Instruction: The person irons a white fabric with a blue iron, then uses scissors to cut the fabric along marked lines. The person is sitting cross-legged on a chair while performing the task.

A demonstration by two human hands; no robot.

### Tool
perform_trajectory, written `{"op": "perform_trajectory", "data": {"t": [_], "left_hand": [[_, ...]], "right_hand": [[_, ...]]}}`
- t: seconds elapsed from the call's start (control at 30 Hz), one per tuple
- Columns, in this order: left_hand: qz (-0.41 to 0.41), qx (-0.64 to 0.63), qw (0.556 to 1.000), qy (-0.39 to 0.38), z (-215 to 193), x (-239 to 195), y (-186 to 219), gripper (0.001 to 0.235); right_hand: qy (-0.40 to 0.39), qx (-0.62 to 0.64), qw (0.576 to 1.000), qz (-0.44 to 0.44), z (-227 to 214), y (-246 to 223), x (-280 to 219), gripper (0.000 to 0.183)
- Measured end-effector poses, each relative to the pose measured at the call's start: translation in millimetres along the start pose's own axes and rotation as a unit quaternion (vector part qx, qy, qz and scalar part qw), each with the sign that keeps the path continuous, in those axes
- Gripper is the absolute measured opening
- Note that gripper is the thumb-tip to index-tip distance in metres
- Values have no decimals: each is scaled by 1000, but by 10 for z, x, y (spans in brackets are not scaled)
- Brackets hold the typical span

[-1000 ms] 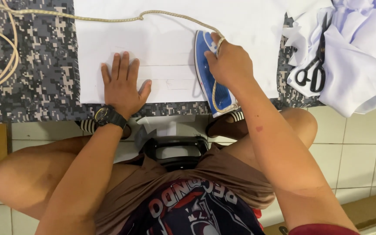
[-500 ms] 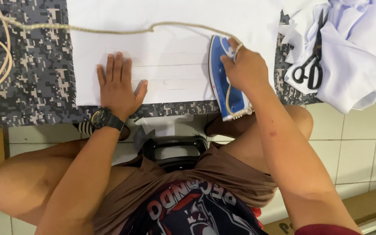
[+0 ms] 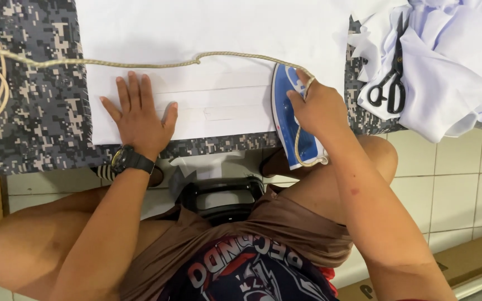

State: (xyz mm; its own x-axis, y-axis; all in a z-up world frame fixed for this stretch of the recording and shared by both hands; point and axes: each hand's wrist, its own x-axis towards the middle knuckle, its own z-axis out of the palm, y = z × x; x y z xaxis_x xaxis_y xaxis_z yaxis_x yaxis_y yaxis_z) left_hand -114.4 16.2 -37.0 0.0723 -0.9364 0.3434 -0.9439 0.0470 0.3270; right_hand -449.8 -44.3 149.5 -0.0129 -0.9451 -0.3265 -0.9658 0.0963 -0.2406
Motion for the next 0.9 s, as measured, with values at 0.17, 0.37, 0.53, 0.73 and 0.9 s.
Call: {"op": "perform_trajectory", "data": {"t": [0.17, 0.37, 0.53, 0.73, 0.9], "left_hand": [[-68, 39, 985, -151, -161, 80, 112, 87], [-185, 69, 940, -280, -489, 368, 236, 96], [-311, 79, 908, -271, -552, 585, 31, 102], [-375, 146, 892, -208, -546, 653, -116, 100], [-355, 164, 896, -209, -510, 610, -160, 95]], "right_hand": [[-35, 11, 997, 62, -164, -148, 270, 55], [-16, -1, 998, 57, -127, 95, 733, 57], [1, 30, 999, 19, -102, 225, 774, 58], [-43, 7, 997, 63, -164, 106, 371, 56], [-32, 19, 997, 69, -151, 171, 409, 58]]}}
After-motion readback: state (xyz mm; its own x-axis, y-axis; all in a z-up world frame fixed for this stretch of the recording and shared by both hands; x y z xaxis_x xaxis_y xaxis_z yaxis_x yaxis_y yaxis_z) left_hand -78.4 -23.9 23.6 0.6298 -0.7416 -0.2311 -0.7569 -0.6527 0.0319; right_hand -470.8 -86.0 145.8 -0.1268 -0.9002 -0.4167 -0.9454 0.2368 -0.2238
